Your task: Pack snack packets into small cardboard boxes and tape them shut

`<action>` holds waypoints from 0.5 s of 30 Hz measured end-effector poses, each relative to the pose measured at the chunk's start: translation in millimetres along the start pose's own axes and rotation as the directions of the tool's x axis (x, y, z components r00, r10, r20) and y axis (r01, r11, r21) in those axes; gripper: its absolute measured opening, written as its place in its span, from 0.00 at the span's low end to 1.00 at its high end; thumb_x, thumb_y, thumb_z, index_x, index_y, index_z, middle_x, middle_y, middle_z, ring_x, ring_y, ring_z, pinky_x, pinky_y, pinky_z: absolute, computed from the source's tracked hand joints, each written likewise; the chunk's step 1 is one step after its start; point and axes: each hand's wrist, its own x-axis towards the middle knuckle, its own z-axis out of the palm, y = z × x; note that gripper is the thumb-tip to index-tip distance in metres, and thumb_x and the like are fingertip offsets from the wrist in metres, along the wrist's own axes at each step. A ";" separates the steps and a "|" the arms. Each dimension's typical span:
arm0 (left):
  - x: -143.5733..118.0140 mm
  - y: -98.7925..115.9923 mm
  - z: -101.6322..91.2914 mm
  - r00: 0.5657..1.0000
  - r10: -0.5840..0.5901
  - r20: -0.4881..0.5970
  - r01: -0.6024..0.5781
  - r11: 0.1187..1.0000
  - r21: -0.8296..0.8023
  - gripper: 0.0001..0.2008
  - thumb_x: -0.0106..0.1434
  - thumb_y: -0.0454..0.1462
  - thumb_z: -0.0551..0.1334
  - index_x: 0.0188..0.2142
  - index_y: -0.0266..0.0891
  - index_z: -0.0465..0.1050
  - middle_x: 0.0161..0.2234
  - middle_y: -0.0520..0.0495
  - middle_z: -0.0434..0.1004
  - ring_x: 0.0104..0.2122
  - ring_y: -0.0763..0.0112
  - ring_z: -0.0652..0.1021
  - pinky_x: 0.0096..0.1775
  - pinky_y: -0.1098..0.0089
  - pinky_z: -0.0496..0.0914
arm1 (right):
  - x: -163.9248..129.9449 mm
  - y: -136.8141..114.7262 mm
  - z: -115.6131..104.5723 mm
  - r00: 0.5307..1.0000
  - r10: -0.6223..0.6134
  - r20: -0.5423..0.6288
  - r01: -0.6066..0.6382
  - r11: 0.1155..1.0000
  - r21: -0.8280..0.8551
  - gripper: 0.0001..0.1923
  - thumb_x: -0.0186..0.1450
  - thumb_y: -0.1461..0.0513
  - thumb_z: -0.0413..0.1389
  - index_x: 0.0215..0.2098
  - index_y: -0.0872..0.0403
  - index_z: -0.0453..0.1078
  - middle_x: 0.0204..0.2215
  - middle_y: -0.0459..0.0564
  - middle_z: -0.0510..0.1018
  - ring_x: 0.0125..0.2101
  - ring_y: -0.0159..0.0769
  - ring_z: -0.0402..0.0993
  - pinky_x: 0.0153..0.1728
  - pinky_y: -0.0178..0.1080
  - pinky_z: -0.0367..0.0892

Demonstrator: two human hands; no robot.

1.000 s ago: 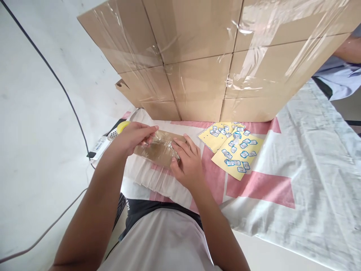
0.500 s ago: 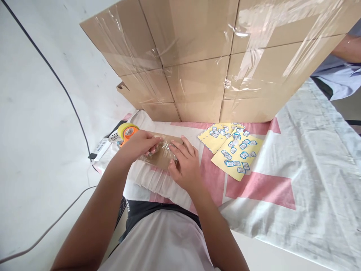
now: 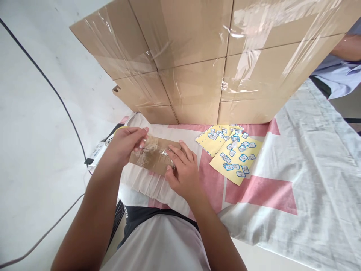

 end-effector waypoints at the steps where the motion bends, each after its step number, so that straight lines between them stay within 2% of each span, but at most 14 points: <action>1: 1.6 6.1 -1.2 0.999 0.020 -0.031 -0.021 0.999 -0.027 0.17 0.61 0.40 0.66 0.18 0.38 0.71 0.15 0.52 0.65 0.15 0.80 0.61 0.20 0.75 0.58 | 0.0 -0.1 0.0 1.000 0.001 0.003 -0.001 1.000 -0.001 0.24 0.67 0.66 0.51 0.60 0.52 0.70 0.60 0.51 0.76 0.70 0.51 0.57 0.64 0.57 0.61; 4: 6.8 19.0 -5.9 0.996 0.056 -0.070 -0.062 0.995 -0.079 0.16 0.61 0.39 0.67 0.18 0.38 0.72 0.14 0.52 0.65 0.14 0.80 0.61 0.19 0.75 0.57 | 0.3 -0.6 0.0 1.000 0.005 0.012 -0.005 1.000 -0.004 0.24 0.67 0.66 0.51 0.61 0.51 0.70 0.60 0.51 0.76 0.70 0.51 0.57 0.64 0.57 0.61; 6: 10.3 18.7 -6.9 0.996 0.054 -0.073 -0.061 0.993 -0.097 0.16 0.61 0.40 0.68 0.18 0.38 0.72 0.14 0.52 0.64 0.13 0.80 0.61 0.19 0.75 0.57 | 0.7 -0.8 -0.1 1.000 0.010 0.017 -0.010 1.000 -0.003 0.24 0.67 0.66 0.51 0.61 0.51 0.70 0.60 0.51 0.76 0.70 0.51 0.57 0.64 0.58 0.61; 8: 13.0 10.8 -5.0 0.999 0.031 -0.027 -0.033 0.997 -0.072 0.17 0.60 0.40 0.68 0.18 0.38 0.72 0.14 0.50 0.66 0.13 0.79 0.61 0.18 0.74 0.57 | 0.9 -0.9 -0.4 1.000 0.012 0.018 -0.012 1.000 -0.001 0.24 0.67 0.66 0.51 0.61 0.51 0.70 0.60 0.51 0.76 0.70 0.51 0.56 0.64 0.58 0.61; 12: 14.4 -12.8 -0.8 0.984 -0.059 0.168 0.045 0.996 0.083 0.19 0.59 0.44 0.69 0.17 0.37 0.73 0.17 0.47 0.71 0.14 0.78 0.64 0.18 0.74 0.58 | 1.1 -1.1 -1.2 1.000 0.009 0.014 -0.009 1.000 0.001 0.24 0.67 0.65 0.51 0.60 0.52 0.70 0.60 0.51 0.76 0.70 0.51 0.57 0.64 0.57 0.61; 15: 13.9 -23.1 -3.2 0.990 -0.014 0.142 -0.001 0.994 0.105 0.19 0.58 0.46 0.70 0.18 0.38 0.72 0.17 0.47 0.72 0.16 0.76 0.67 0.19 0.74 0.61 | 1.1 -1.5 -1.3 1.000 0.013 0.022 -0.013 1.000 0.002 0.24 0.67 0.66 0.51 0.60 0.52 0.69 0.60 0.51 0.76 0.70 0.51 0.57 0.64 0.58 0.61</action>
